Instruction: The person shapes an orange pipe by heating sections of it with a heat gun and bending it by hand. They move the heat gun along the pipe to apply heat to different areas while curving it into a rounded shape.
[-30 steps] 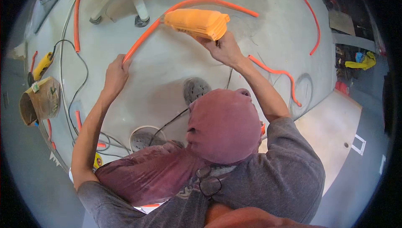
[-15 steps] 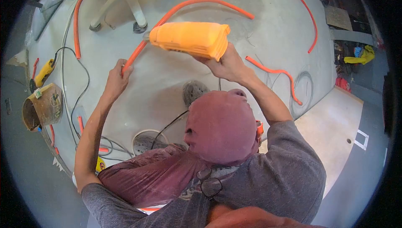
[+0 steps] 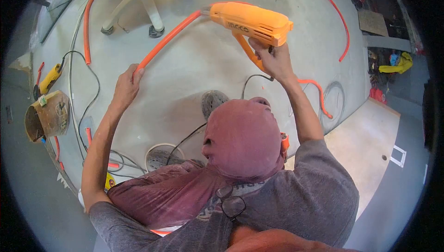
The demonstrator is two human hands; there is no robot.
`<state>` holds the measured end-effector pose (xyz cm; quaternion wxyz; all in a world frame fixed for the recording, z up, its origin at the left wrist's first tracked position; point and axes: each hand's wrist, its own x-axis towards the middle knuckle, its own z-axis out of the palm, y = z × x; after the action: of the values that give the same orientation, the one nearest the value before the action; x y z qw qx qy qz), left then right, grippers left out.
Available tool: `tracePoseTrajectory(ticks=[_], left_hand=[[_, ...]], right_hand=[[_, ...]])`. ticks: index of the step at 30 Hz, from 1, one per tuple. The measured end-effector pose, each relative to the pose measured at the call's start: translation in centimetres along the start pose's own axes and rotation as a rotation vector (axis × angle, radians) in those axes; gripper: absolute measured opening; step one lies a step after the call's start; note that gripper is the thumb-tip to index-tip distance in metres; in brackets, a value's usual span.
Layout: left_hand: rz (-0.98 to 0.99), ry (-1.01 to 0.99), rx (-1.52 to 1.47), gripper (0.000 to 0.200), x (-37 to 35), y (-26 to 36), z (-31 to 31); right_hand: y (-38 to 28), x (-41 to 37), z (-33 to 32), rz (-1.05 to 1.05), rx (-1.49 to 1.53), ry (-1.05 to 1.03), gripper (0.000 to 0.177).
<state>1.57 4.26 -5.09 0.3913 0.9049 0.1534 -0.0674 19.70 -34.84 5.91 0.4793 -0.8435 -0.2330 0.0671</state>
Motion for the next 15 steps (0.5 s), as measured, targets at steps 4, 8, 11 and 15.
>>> tracePoseTrajectory(ticks=[4, 8, 11, 15], left_hand=[[0.031, 0.004, 0.010, 0.036, -0.1, -0.3, -0.3], [0.024, 0.003, 0.013, 0.035, 0.0, -0.2, -0.6], [0.005, -0.009, 0.025, 0.035, 0.1, 0.0, -0.7], [0.038, 0.018, 0.019, 0.036, 0.3, -0.2, -0.9]], right_hand=[[0.5, 0.0, -0.9, 0.022, -0.066, 0.038, 0.023], [1.3, 0.5, -1.9, 0.061, -0.040, 0.068, 0.026], [1.0, 0.8, -2.5, 0.125, -0.119, 0.104, 0.028], [-0.4, 0.9, -2.7, 0.174, -0.150, 0.078, 0.028]])
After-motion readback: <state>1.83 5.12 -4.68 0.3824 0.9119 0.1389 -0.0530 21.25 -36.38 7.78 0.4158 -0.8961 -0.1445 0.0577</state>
